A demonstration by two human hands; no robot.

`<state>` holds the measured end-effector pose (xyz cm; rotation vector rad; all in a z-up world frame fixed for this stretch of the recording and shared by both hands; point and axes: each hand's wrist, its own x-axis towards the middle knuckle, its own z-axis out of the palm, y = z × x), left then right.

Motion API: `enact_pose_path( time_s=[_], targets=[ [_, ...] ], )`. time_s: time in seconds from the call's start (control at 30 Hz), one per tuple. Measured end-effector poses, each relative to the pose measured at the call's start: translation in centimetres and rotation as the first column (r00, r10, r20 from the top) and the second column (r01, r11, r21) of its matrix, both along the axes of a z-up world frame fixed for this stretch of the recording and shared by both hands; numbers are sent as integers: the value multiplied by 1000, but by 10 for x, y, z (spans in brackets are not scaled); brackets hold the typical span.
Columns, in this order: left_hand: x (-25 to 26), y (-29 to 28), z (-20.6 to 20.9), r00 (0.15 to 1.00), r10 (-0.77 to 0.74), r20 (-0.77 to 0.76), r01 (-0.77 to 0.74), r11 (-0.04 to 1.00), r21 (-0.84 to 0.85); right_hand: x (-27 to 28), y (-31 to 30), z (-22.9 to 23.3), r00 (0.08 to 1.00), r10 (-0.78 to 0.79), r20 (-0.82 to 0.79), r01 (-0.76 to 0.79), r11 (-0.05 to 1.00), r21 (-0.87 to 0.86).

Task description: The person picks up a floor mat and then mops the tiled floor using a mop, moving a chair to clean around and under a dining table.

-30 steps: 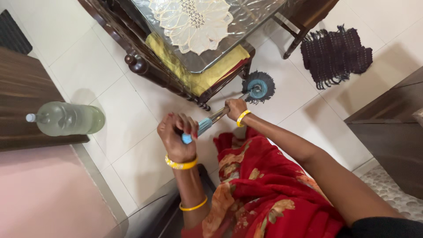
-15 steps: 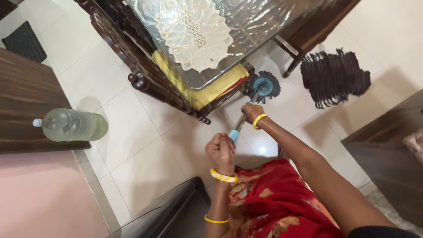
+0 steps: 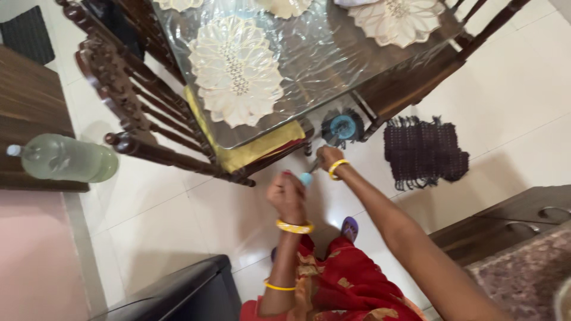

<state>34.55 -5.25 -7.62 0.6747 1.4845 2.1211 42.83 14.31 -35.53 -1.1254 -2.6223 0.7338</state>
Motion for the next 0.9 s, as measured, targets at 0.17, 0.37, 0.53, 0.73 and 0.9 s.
enact_pose_path(
  time_s=[0.17,0.37,0.53,0.73,0.9],
  targets=[
    [-46,19,35,992,52,-119,-50,999,23,-33,-13,-3,989,-117,-92,112,992,-64],
    [-114,30,110,999,40,-11,-40,997,66,-67,-53,25,979,-46,-198,34,998,-61],
    [-127,62,117,996,-59,66,43,973,226,-56,-63,49,987,-148,-57,150,988,25],
    [-107,101,104,957,-279,85,242,922,304,-16,-41,55,966,-258,-34,260,962,89],
    [-68,124,98,944,-329,34,305,905,297,22,-7,53,938,-339,-71,346,924,163]
  ],
)
